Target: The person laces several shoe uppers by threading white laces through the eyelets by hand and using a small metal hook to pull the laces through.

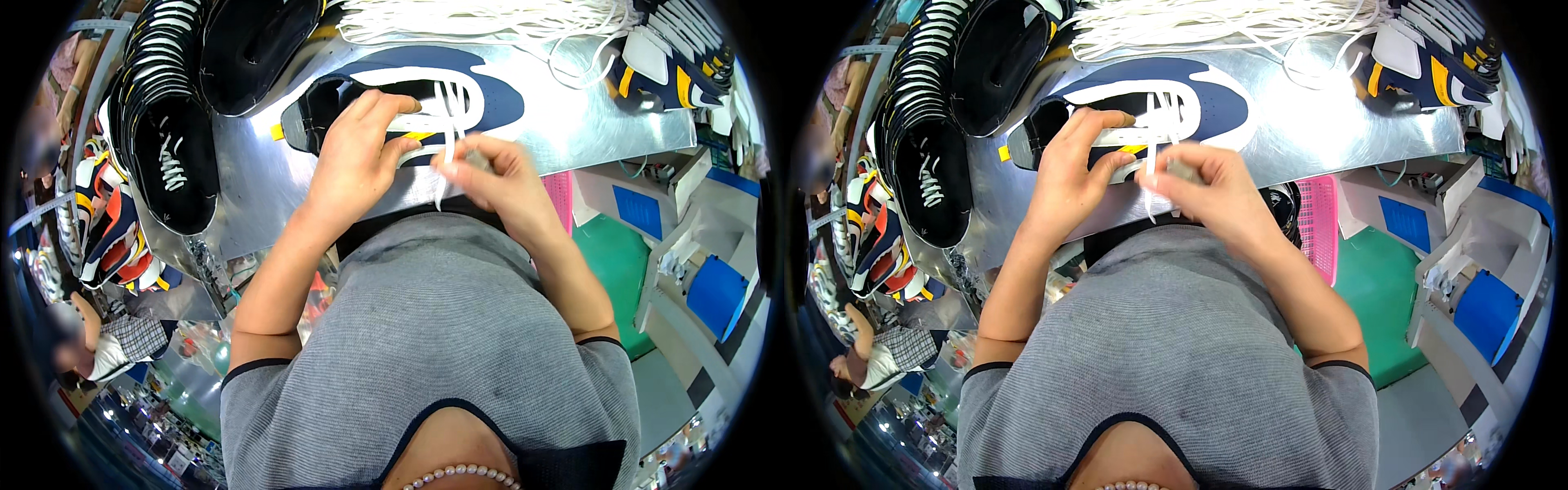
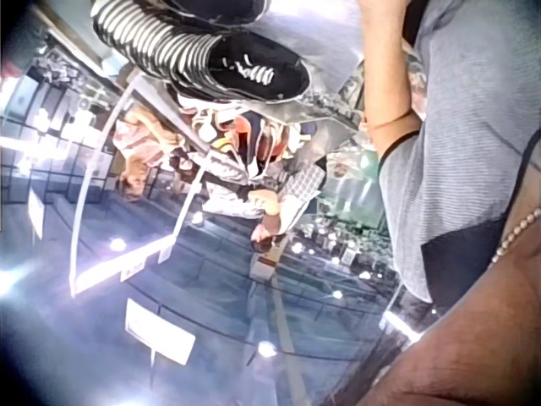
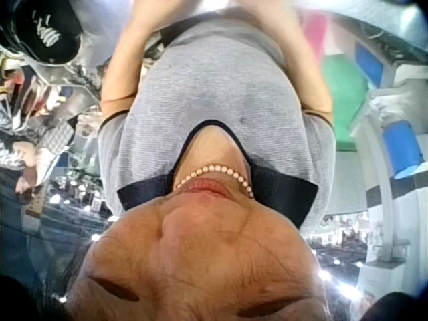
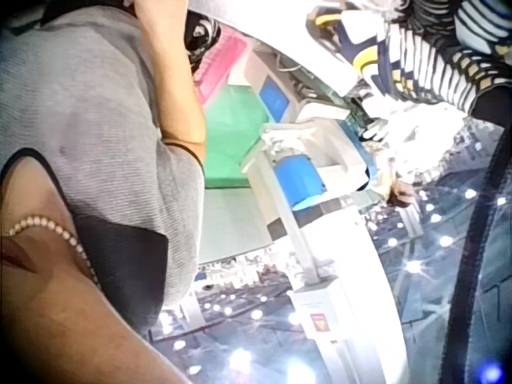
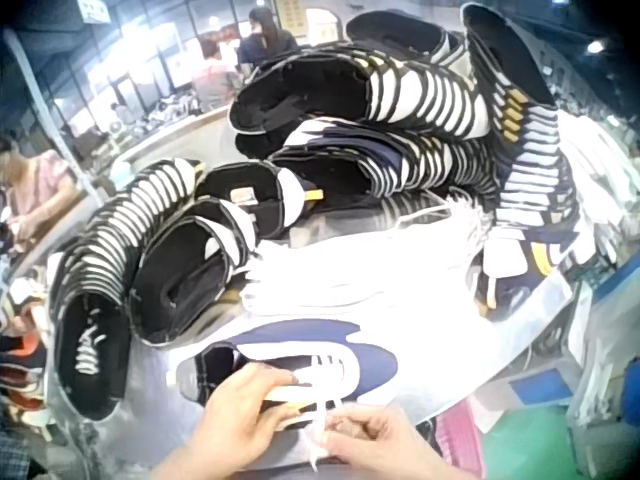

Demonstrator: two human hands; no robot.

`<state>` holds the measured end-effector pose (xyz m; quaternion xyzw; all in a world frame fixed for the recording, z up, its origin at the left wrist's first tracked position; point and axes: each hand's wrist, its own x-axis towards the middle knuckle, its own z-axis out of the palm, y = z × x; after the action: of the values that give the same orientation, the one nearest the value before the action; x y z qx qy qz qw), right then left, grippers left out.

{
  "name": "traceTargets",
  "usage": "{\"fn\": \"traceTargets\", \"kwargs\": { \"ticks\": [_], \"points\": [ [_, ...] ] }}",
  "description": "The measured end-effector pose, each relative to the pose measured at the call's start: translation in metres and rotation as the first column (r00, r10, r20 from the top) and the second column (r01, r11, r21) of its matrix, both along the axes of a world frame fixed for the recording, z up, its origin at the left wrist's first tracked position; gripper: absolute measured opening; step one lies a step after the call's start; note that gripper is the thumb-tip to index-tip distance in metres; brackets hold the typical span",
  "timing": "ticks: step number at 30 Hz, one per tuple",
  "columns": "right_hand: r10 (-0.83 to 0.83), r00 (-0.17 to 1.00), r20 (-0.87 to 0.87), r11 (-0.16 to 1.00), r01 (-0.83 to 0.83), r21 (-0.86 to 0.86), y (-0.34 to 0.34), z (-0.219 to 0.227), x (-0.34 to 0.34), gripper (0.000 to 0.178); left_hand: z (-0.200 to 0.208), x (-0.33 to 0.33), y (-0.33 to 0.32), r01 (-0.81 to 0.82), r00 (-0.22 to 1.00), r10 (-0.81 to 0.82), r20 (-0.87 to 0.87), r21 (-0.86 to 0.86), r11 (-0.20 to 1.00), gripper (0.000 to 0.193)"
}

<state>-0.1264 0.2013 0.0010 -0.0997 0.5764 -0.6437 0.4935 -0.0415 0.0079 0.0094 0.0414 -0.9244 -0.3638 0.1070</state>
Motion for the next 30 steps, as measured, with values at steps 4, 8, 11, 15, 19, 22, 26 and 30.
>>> {"fn": "traceTargets", "kwargs": {
  "ticks": [4,8,11,15,19,22,26,30],
  "points": [
    [-0.262,0.953,-0.153,0.960,0.241,-0.145,-0.033,-0.015,-0.017,0.015,0.004,0.000,-0.007,-0.019,0.994,0.004,0.112,0.131,0.991,0.028],
    [-0.363,0.912,-0.190,0.923,0.325,-0.204,-0.045,-0.023,-0.014,0.014,0.007,0.000,-0.008,-0.058,0.986,0.027,0.163,0.189,0.980,0.034],
    [-0.419,0.891,-0.177,0.898,0.377,-0.225,-0.050,-0.023,-0.012,0.014,-0.001,-0.003,0.000,-0.100,0.992,0.091,0.085,0.102,0.990,0.034],
    [-0.341,0.922,-0.181,0.933,0.308,-0.187,-0.046,-0.023,-0.016,0.021,0.001,-0.004,0.006,-0.168,0.982,0.160,0.101,0.078,0.983,0.029],
    [-0.200,0.876,-0.438,0.978,0.208,-0.031,-0.026,-0.013,-0.011,0.024,-0.002,-0.004,0.008,-0.167,0.986,0.167,0.014,0.028,0.985,0.028],
    [-0.040,0.771,-0.636,0.988,0.124,0.087,-0.005,-0.012,0.000,0.021,-0.004,-0.002,0.007,-0.170,0.985,0.170,-0.025,-0.001,0.985,0.028],
    [0.005,0.733,-0.680,0.984,0.117,0.134,-0.003,-0.007,0.006,0.016,-0.007,-0.004,0.006,-0.168,0.985,0.168,-0.026,0.013,0.986,0.028],
    [0.069,0.719,-0.692,0.981,0.076,0.176,-0.007,-0.007,-0.001,0.015,-0.008,-0.002,0.006,-0.136,0.990,0.136,-0.020,0.031,0.990,0.032]
  ]
}}
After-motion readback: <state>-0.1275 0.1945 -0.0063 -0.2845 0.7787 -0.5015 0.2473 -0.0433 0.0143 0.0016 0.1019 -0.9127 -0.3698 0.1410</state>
